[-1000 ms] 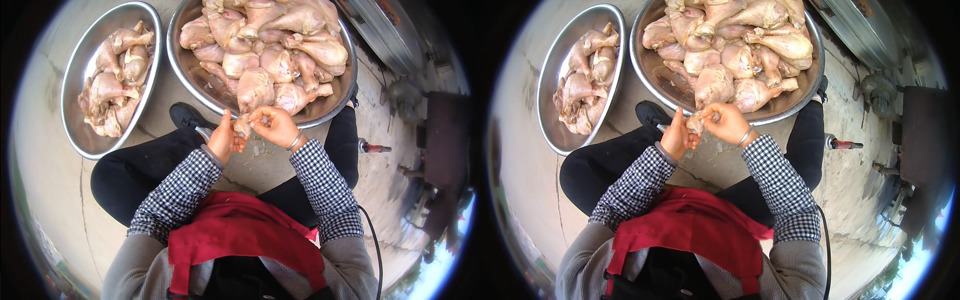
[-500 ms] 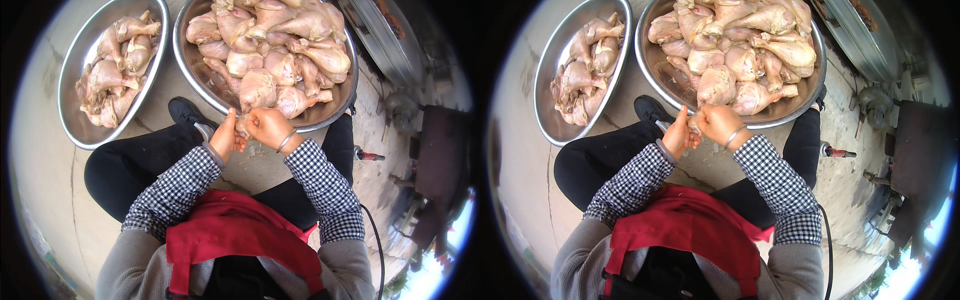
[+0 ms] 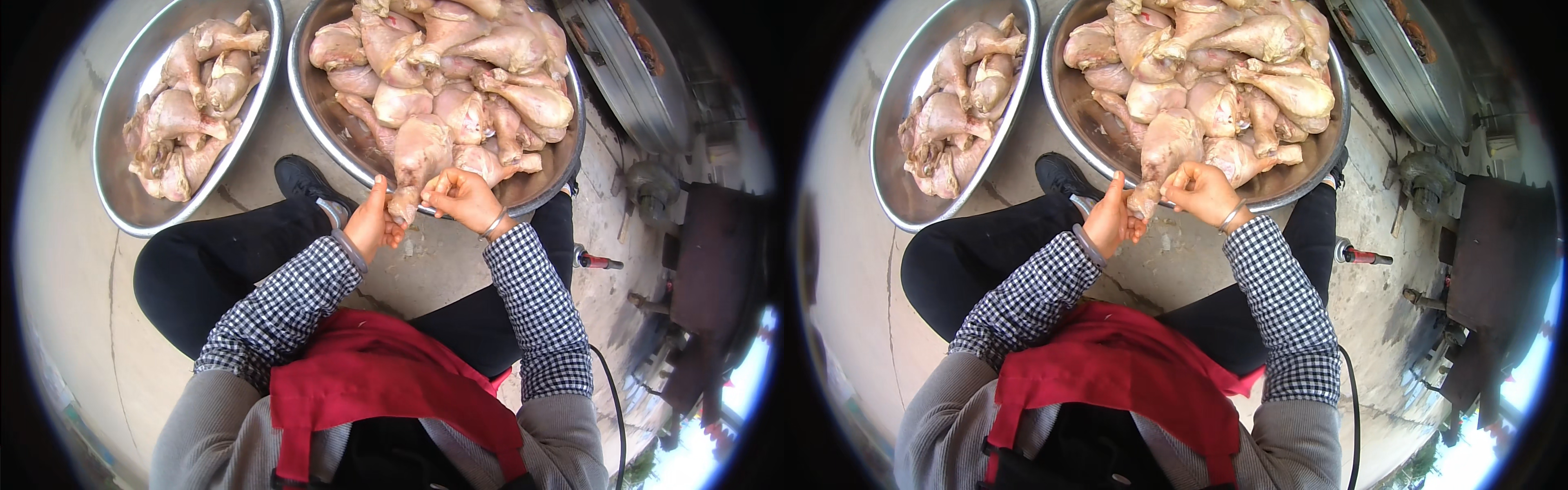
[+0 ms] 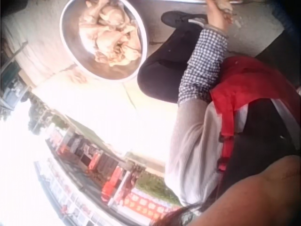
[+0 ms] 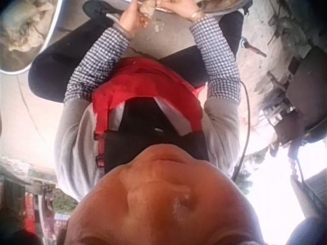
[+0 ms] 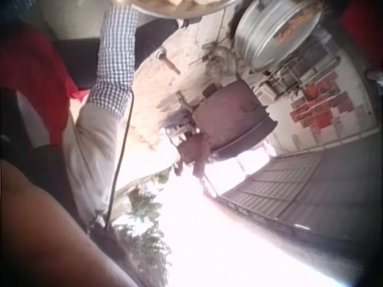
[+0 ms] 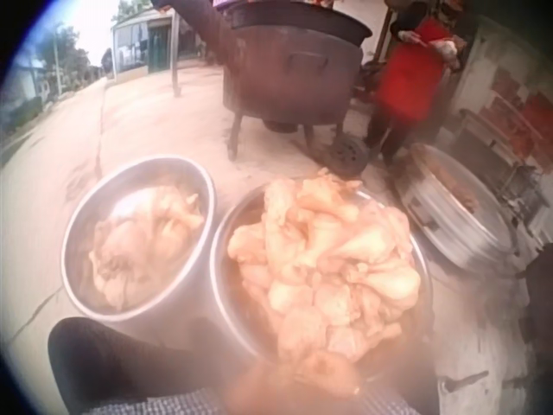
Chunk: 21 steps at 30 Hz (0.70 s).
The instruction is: The person sits between two metal basins and repeatedly picks up raw chicken drumsticks from the larger basin. They peel off the skin by hand and place the cleaned drumsticks into the smaller basin to the left.
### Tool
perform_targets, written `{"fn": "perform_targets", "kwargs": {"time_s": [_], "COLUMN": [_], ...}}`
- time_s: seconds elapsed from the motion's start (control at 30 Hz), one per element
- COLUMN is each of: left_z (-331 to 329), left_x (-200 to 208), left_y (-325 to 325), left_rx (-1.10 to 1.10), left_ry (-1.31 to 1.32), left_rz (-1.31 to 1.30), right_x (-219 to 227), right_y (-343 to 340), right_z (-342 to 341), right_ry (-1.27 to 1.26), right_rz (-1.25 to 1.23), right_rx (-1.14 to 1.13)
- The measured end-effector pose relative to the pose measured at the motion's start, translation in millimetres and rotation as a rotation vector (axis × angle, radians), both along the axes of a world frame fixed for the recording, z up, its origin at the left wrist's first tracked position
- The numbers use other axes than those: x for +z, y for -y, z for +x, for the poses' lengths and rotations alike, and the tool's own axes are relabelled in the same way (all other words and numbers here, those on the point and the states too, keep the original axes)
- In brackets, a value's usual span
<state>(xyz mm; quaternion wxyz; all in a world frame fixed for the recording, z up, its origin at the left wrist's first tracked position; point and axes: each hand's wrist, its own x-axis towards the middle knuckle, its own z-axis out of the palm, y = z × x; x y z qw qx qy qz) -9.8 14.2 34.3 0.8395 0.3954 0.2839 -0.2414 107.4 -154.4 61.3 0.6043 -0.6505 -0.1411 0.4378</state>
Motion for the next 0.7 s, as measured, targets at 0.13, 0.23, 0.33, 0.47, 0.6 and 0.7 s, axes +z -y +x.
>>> {"fn": "perform_targets", "kwargs": {"time_s": [0.13,0.23,0.33,0.47,0.6,0.7], "left_z": [0.4,0.7,1.5,1.7,1.9,1.9], "left_x": [2.8,2.5,1.7,5.3,1.6,3.7], "left_y": [0.7,0.6,1.1,0.8,3.4,3.3], "left_rx": [0.004,0.014,0.016,0.007,0.056,0.055], "left_ry": [-0.007,-0.021,-0.02,-0.023,-0.042,-0.044], "left_rz": [0.002,0.004,-0.006,0.013,0.01,0.015], "right_x": [8.2,17.9,19.0,26.6,27.7,20.6], "right_y": [-9.1,-20.8,-25.0,-31.7,-39.2,-40.1], "right_z": [-1.2,-6.4,-8.2,-5.8,-3.9,-2.3], "right_ry": [0.056,0.355,0.603,0.824,0.974,0.997], "right_rz": [0.05,-0.111,-0.153,-0.171,-0.265,-0.278], "right_rx": [0.057,0.201,0.289,0.358,0.482,0.515]}}
